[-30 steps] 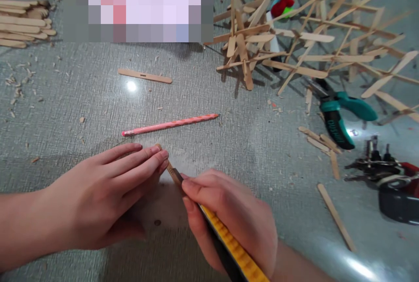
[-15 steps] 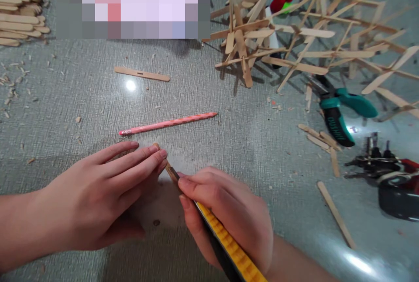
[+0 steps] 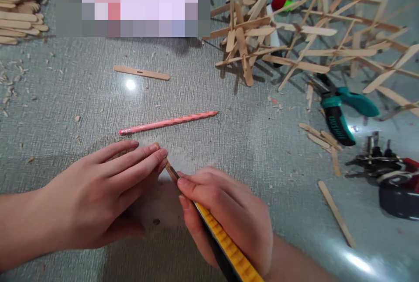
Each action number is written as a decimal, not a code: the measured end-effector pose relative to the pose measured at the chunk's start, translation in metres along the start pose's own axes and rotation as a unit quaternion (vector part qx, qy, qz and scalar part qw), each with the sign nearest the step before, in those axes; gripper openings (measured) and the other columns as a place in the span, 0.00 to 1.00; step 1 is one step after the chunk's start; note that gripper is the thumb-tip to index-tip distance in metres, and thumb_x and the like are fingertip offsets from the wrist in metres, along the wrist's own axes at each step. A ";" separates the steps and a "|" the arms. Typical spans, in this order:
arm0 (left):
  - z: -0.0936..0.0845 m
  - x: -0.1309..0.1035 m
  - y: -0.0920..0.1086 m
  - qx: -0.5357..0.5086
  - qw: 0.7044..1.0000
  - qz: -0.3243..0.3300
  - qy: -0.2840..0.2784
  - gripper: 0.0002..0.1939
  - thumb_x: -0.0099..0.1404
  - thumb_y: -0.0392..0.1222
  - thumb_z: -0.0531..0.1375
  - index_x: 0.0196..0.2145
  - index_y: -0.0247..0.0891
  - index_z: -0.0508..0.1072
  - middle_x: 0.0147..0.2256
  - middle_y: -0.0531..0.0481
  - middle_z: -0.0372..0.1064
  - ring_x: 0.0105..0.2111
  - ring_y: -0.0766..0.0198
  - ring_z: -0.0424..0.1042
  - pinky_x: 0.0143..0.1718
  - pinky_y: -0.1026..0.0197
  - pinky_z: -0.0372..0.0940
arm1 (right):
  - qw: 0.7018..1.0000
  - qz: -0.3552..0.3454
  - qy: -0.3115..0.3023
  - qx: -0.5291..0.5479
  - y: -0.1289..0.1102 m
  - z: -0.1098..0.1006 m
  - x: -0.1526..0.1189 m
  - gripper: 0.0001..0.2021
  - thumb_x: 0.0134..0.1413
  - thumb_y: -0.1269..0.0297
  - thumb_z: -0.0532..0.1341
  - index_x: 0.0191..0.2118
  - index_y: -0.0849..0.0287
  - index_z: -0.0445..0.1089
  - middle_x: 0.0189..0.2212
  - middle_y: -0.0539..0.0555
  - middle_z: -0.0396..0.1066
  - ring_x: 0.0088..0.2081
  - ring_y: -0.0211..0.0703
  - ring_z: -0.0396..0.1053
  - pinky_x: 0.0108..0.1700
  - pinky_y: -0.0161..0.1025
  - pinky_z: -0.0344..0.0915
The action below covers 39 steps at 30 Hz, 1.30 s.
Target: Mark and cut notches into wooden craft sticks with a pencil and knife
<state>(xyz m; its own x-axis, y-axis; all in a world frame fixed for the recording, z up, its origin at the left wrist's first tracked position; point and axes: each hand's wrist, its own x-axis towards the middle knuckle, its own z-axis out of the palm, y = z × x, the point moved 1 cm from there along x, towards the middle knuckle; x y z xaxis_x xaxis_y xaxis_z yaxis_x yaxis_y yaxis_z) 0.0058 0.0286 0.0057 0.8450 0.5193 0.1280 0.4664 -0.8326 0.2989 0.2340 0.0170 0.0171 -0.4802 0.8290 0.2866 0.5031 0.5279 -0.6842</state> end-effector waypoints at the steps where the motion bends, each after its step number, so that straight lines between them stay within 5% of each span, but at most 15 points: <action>1: 0.000 0.000 0.000 0.000 1.000 0.000 0.000 0.35 0.64 0.62 0.61 0.51 0.24 0.76 0.62 0.34 0.64 0.61 0.45 0.64 0.63 0.45 0.61 | 1.000 0.004 -0.003 0.000 -0.001 0.000 0.001 0.14 0.57 0.79 0.58 0.45 0.57 0.69 0.31 0.51 0.75 0.30 0.38 0.76 0.29 0.33 0.73; 23: 0.000 -0.002 0.002 -0.002 1.000 -0.008 -0.011 0.33 0.64 0.63 0.61 0.48 0.26 0.77 0.63 0.33 0.62 0.62 0.45 0.63 0.64 0.46 0.61 | 0.998 0.032 -0.003 -0.046 -0.017 0.002 -0.001 0.13 0.57 0.78 0.59 0.44 0.53 0.69 0.30 0.52 0.75 0.28 0.41 0.76 0.29 0.36 0.74; 39: -0.001 0.000 0.000 -0.014 1.000 -0.003 -0.011 0.34 0.63 0.63 0.62 0.49 0.24 0.76 0.62 0.32 0.63 0.61 0.45 0.63 0.63 0.46 0.61 | 0.999 0.022 0.029 -0.015 -0.004 0.004 -0.008 0.14 0.56 0.78 0.58 0.46 0.55 0.70 0.30 0.51 0.75 0.28 0.40 0.74 0.27 0.36 0.72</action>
<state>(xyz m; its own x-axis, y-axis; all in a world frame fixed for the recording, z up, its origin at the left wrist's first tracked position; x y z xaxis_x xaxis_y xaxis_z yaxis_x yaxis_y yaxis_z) 0.0056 0.0292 0.0062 0.8473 0.5206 0.1056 0.4650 -0.8230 0.3261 0.2333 0.0075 0.0152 -0.4157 0.8603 0.2952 0.5442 0.4953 -0.6772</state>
